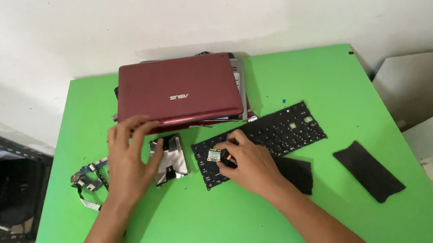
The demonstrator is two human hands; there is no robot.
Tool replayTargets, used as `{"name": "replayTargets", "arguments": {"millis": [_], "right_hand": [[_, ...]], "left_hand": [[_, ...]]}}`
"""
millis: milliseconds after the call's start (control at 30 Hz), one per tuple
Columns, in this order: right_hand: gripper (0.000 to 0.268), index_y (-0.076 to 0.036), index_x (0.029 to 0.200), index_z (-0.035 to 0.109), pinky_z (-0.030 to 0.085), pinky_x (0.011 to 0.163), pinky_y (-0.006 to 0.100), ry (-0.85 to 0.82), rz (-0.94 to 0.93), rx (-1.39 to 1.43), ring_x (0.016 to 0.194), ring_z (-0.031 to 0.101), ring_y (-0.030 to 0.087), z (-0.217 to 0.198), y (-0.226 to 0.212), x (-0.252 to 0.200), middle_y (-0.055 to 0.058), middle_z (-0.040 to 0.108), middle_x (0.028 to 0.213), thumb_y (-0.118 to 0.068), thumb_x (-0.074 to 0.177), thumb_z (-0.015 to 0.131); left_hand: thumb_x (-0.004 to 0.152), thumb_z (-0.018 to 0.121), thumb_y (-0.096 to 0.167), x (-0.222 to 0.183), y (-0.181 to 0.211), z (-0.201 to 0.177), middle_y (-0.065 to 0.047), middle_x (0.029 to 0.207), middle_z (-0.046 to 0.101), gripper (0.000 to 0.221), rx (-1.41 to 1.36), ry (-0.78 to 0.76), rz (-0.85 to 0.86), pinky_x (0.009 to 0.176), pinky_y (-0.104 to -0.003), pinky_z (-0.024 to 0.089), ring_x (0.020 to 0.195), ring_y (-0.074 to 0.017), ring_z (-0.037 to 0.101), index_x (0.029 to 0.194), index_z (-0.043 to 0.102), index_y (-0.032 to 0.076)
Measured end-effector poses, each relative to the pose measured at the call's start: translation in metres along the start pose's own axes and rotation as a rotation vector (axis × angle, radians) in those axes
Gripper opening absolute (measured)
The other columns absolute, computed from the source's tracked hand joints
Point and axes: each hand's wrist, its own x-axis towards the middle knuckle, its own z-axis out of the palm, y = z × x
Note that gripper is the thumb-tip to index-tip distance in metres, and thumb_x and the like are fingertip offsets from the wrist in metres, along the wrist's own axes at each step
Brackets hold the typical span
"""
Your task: Disassembling and reassembling laptop components such as the keyboard and casing using a screwdriver.
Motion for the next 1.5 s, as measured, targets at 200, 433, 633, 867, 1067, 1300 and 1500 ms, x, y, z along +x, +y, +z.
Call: {"name": "replayTargets", "arguments": {"millis": [200, 433, 633, 867, 1067, 1300, 1500], "right_hand": [[0.039, -0.01, 0.125, 0.07, 0.062, 0.071, 0.049, -0.013, 0.001, -0.007, 0.089, 0.074, 0.041, -0.001, 0.0, 0.003, 0.014, 0.06, 0.128, -0.032, 0.093, 0.067], [0.039, -0.009, 0.125, 0.07, 0.061, 0.074, 0.051, -0.006, -0.025, 0.011, 0.096, 0.072, 0.044, -0.004, 0.0, 0.002, 0.015, 0.06, 0.126, -0.03, 0.093, 0.066], [0.04, -0.007, 0.126, 0.07, 0.061, 0.075, 0.05, -0.014, -0.027, 0.083, 0.101, 0.071, 0.044, -0.006, 0.002, 0.001, 0.018, 0.062, 0.125, -0.029, 0.093, 0.067], [0.04, -0.01, 0.127, 0.07, 0.061, 0.077, 0.049, -0.033, -0.032, 0.085, 0.105, 0.069, 0.043, -0.005, 0.004, 0.002, 0.018, 0.062, 0.127, -0.03, 0.093, 0.066], [0.042, -0.01, 0.127, 0.069, 0.059, 0.08, 0.05, -0.058, -0.012, 0.09, 0.109, 0.068, 0.044, -0.011, 0.0, 0.001, 0.018, 0.063, 0.128, -0.033, 0.092, 0.066], [0.045, -0.008, 0.126, 0.07, 0.057, 0.083, 0.051, -0.047, -0.015, 0.173, 0.11, 0.065, 0.046, -0.011, 0.002, 0.002, 0.019, 0.065, 0.122, -0.034, 0.09, 0.069], [0.039, -0.01, 0.122, 0.071, 0.055, 0.088, 0.046, -0.05, 0.003, 0.263, 0.112, 0.065, 0.038, -0.013, 0.01, 0.008, 0.011, 0.068, 0.11, -0.03, 0.088, 0.071]], "left_hand": [[0.078, 0.083, 0.001, 0.006, -0.008, -0.017, -0.025, 0.143, 0.045, 0.068, 0.103, -0.065, -0.039, 0.107, -0.062, 0.041, 0.131, -0.0489, 0.043, 0.14, 0.056, -0.001], [0.092, 0.082, 0.019, 0.002, -0.047, -0.01, -0.02, 0.139, 0.066, 0.043, 0.13, -0.057, -0.015, 0.1, -0.047, 0.054, 0.128, -0.0414, 0.06, 0.134, 0.072, 0.01], [0.093, 0.082, 0.017, -0.001, -0.047, -0.002, -0.02, 0.137, 0.067, 0.04, 0.106, -0.004, -0.047, 0.098, -0.045, 0.056, 0.126, -0.039, 0.062, 0.131, 0.074, 0.01], [0.093, 0.085, 0.013, -0.002, -0.044, 0.003, -0.015, 0.138, 0.066, 0.041, -0.036, 0.12, -0.151, 0.101, -0.044, 0.056, 0.127, -0.0369, 0.059, 0.132, 0.072, 0.01], [0.081, 0.09, 0.021, 0.014, -0.027, -0.024, -0.017, 0.137, 0.06, 0.057, -0.167, -0.021, -0.253, 0.105, -0.048, 0.051, 0.129, -0.0418, 0.057, 0.131, 0.068, 0.003], [0.087, 0.088, 0.035, 0.067, -0.086, -0.013, -0.024, 0.147, 0.039, 0.081, -0.182, -0.26, -0.475, 0.107, -0.05, 0.047, 0.139, -0.0435, 0.044, 0.147, 0.048, -0.001], [0.079, 0.089, 0.049, 0.132, -0.039, -0.032, -0.033, 0.135, 0.055, 0.093, -0.11, -0.582, -0.725, 0.103, -0.059, 0.048, 0.13, -0.0504, 0.052, 0.137, 0.05, -0.012]]}}
